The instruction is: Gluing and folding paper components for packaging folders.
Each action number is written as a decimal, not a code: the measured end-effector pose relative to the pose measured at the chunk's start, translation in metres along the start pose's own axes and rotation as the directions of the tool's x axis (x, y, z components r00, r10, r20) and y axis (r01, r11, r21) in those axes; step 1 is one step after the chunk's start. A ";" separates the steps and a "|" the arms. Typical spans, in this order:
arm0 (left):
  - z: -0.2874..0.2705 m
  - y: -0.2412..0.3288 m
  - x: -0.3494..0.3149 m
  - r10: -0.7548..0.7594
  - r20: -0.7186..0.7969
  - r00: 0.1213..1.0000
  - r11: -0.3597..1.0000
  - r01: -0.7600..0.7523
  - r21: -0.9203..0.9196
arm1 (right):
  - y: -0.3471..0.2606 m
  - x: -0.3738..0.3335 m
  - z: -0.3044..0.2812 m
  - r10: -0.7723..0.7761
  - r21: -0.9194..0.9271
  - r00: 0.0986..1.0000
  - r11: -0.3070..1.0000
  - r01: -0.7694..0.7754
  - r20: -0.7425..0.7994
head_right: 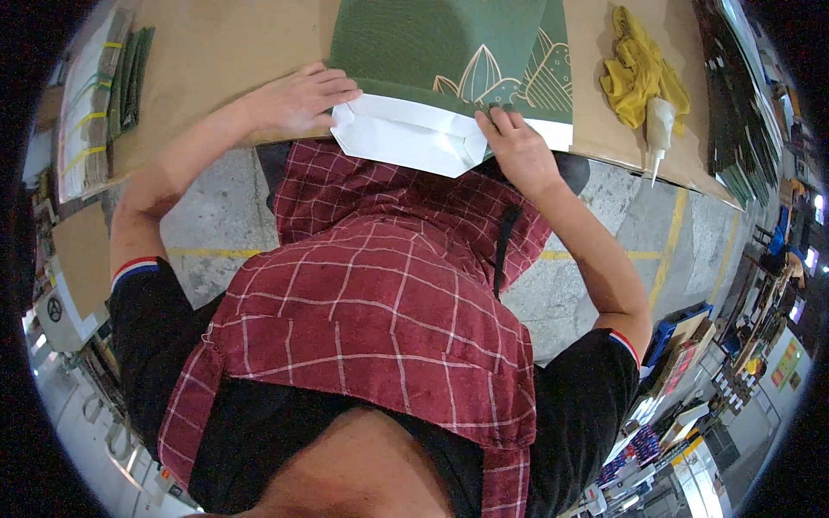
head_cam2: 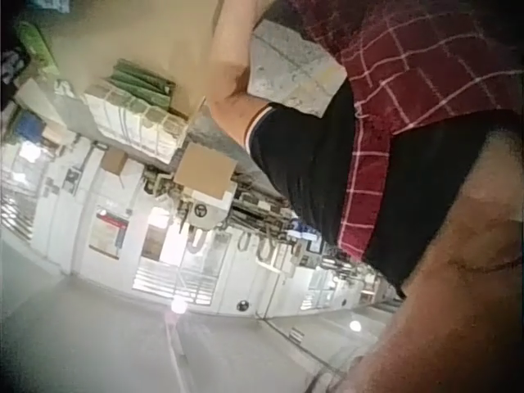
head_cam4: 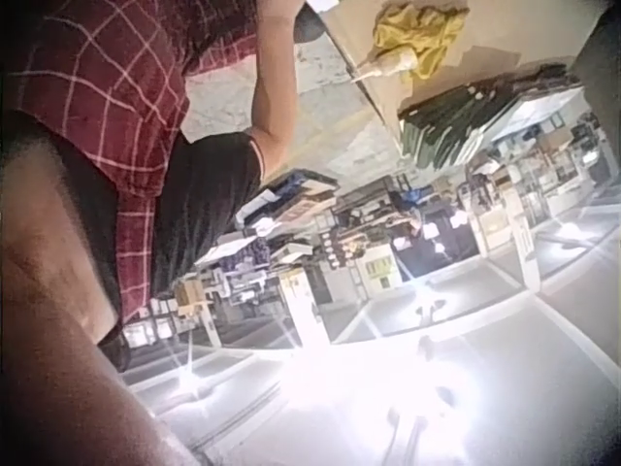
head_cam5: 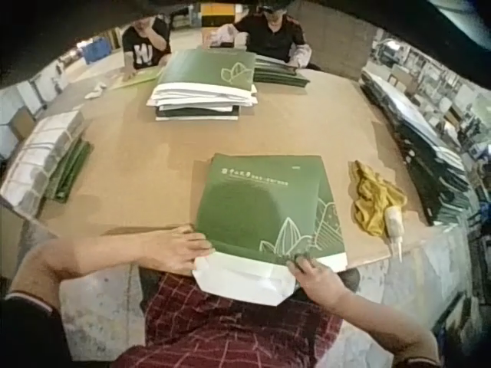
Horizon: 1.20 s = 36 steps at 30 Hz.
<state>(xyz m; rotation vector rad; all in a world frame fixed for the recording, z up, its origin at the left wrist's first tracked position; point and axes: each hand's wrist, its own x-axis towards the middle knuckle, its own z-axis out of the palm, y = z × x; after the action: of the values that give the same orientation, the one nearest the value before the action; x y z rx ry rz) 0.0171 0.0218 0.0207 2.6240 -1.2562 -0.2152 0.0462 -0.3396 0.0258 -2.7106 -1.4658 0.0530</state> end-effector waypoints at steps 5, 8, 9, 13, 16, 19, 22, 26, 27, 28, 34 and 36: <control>-0.007 0.016 -0.001 -0.040 0.109 0.993 0.995 0.050 -0.091 | 0.001 -0.002 -0.001 -0.022 0.134 0.997 0.991 0.012 0.078; -0.007 0.013 -0.016 -0.084 0.142 0.986 0.992 0.096 -0.081 | 0.001 -0.012 -0.014 -0.040 0.148 0.988 0.989 0.018 0.151; -0.002 0.014 -0.018 -0.091 0.153 0.984 0.992 0.104 -0.077 | 0.000 -0.014 -0.016 -0.030 0.171 0.990 0.985 0.005 0.141; 0.024 0.022 -0.023 -0.167 -0.005 0.986 0.969 0.163 -0.184 | -0.003 -0.015 -0.009 -0.040 0.138 0.989 0.990 0.020 0.143; 0.036 0.027 -0.019 -0.189 -0.127 0.974 0.976 0.172 -0.131 | -0.002 -0.019 0.005 -0.008 0.159 0.999 0.987 0.013 -0.033; 0.037 0.029 -0.023 -0.229 -0.162 0.960 0.967 0.204 -0.155 | -0.003 -0.020 0.015 0.016 0.187 0.990 0.982 0.010 -0.140; 0.040 0.026 -0.024 -0.225 -0.141 0.964 0.969 0.206 -0.138 | -0.005 -0.020 0.016 0.033 0.191 0.985 0.982 0.001 -0.172; 0.037 0.025 -0.024 -0.242 -0.112 0.964 0.961 0.222 -0.166 | -0.007 -0.023 0.020 0.069 0.228 0.977 0.973 -0.021 -0.202; 0.036 0.026 -0.024 -0.253 -0.091 0.963 0.957 0.235 -0.172 | -0.007 -0.024 0.021 0.069 0.228 0.977 0.973 -0.022 -0.202; 0.035 0.027 -0.023 -0.252 -0.091 0.963 0.957 0.234 -0.172 | -0.008 -0.025 0.022 0.107 0.274 0.976 0.960 -0.052 -0.192; 0.033 0.032 -0.023 -0.325 -0.045 0.945 0.934 0.313 -0.170 | -0.010 -0.023 0.022 0.189 0.393 0.967 0.913 -0.108 -0.172; 0.030 0.032 -0.024 -0.302 -0.050 0.952 0.930 0.283 -0.233 | -0.011 -0.023 0.024 0.198 0.402 0.962 0.909 -0.109 -0.187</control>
<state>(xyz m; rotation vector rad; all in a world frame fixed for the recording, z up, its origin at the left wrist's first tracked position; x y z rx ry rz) -0.0284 0.0172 0.0014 2.5798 -0.7582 -0.2730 0.0231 -0.3522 0.0025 -2.4085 -1.0463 0.0392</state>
